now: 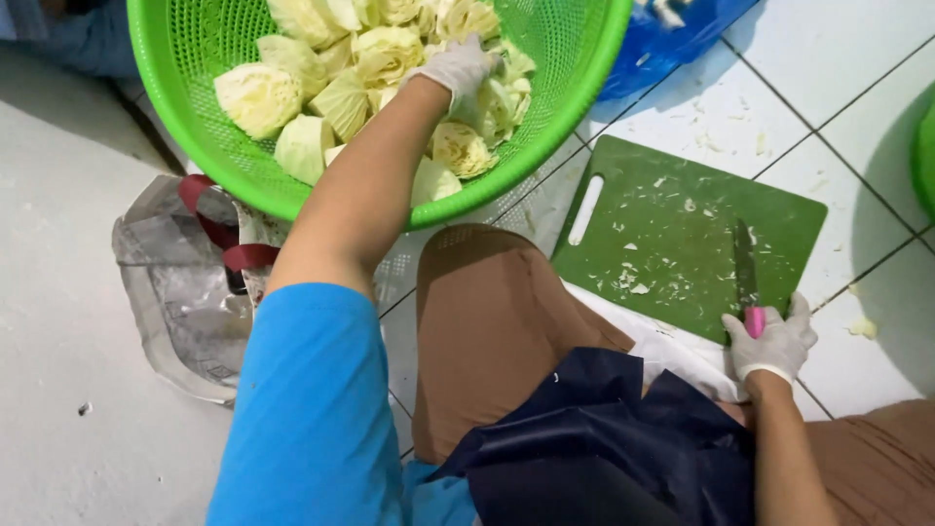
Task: Shredding cabbage into thin strips using a knife on a cutting board while sitting on the floor.
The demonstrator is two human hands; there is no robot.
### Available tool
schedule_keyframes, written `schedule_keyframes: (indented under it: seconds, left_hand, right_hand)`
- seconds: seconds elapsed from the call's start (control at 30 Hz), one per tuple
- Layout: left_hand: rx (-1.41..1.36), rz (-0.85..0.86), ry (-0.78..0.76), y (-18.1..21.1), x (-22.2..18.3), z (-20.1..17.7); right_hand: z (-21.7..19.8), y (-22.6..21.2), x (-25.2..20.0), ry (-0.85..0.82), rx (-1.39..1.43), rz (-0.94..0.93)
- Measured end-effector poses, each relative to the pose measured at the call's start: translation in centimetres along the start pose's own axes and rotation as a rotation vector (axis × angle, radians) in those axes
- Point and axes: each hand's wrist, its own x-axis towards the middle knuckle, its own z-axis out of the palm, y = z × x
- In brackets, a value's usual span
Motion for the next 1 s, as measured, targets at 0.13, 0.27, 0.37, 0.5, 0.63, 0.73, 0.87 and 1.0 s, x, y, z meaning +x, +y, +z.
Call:
schedule_keyframes:
  seconds: [0.13, 0.27, 0.37, 0.5, 0.63, 0.73, 0.87, 1.0]
  left_hand:
    - [-0.145, -0.081, -0.070, 0.5, -0.2, -0.1]
    - [-0.240, -0.068, -0.137, 1.0, -1.0, -0.9]
    - [-0.271, -0.114, -0.181, 3.1, -3.6, -4.3]
    - [-0.130, -0.081, -0.241, 2.4, -2.8, -4.1]
    - [-0.063, -0.003, -0.205, 0.9, -1.6, -2.0]
    - [-0.083, -0.006, -0.219, 1.6, -2.9, -4.2]
    - [-0.400, -0.168, -0.159, 0.3, -4.6, -5.5]
    - [-0.639, -0.289, -0.082, -1.8, -4.6, -5.8]
  right_hand:
    - [0.2, 0.2, 0.0, 0.011, 0.062, 0.000]
    - [-0.5, -0.5, -0.2, -0.004, 0.087, 0.029]
    - [-0.8, -0.8, -0.3, -0.021, 0.067, 0.048]
    - [-0.7, -1.0, -0.1, -0.008, 0.046, 0.045]
    - [-1.0, -1.5, -0.3, -0.026, 0.025, 0.062]
    - [-0.7, -0.9, -0.3, 0.005, 0.026, 0.040]
    - [-0.2, -0.5, -0.2, 0.024, 0.043, 0.006]
    - [-0.4, -0.8, -0.2, 0.037, 0.054, 0.023]
